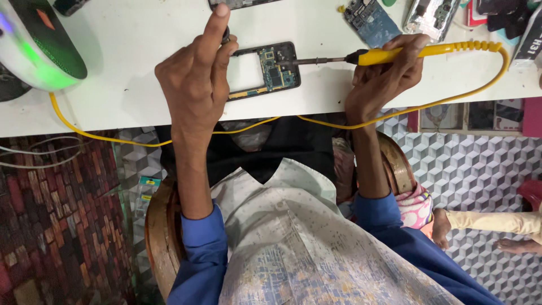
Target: The person uses a soldering iron and a green-handled tool to work on the circuit board of a disassembled mobile phone. They repeatedly apply the soldering iron to specific points on the board while holding the other tool steady.
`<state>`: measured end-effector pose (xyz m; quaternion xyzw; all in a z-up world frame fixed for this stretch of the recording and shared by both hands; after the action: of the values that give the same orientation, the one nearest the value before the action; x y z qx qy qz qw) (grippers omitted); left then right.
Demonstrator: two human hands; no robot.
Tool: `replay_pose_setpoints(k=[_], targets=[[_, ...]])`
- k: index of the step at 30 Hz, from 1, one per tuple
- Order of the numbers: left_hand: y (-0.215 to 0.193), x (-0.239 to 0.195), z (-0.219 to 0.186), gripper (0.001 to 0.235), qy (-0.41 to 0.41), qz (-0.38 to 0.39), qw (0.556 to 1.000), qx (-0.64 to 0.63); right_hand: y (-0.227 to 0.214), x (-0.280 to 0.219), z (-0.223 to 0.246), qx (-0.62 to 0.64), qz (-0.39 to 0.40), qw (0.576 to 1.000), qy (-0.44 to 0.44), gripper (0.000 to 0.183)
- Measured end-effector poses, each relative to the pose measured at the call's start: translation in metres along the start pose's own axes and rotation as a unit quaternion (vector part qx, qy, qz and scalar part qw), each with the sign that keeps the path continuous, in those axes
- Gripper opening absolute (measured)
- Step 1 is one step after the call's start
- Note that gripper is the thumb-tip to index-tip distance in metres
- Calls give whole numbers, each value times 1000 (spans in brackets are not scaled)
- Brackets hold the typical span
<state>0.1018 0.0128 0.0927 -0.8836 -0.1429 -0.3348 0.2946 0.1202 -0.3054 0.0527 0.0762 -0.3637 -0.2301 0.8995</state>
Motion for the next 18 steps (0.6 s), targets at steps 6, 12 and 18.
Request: replay_pose_setpoints(k=[6,12,18], targets=[[-1,-1,-3,74,6,-3,1000,-9,6,-1,5,-30,7,999,10,53],[-1,-1,-2,72,-4,6,1000,-3,2,-1,4,-41,-1,999,18,51],[1,-2,-3,71,-7,14,1000,0,-9,4,-10,41,-31,995,83,45]])
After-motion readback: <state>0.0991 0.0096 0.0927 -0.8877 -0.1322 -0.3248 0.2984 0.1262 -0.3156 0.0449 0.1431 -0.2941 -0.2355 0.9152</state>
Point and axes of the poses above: each hand's wrist, its own x-axis towards the middle knuckle, its own y-axis out of the palm, z = x × y, the point moved 7 cm from there along x, towards the middle knuckle, and after that the axes turned 10 degrees about -y, right-handed, at the moved point
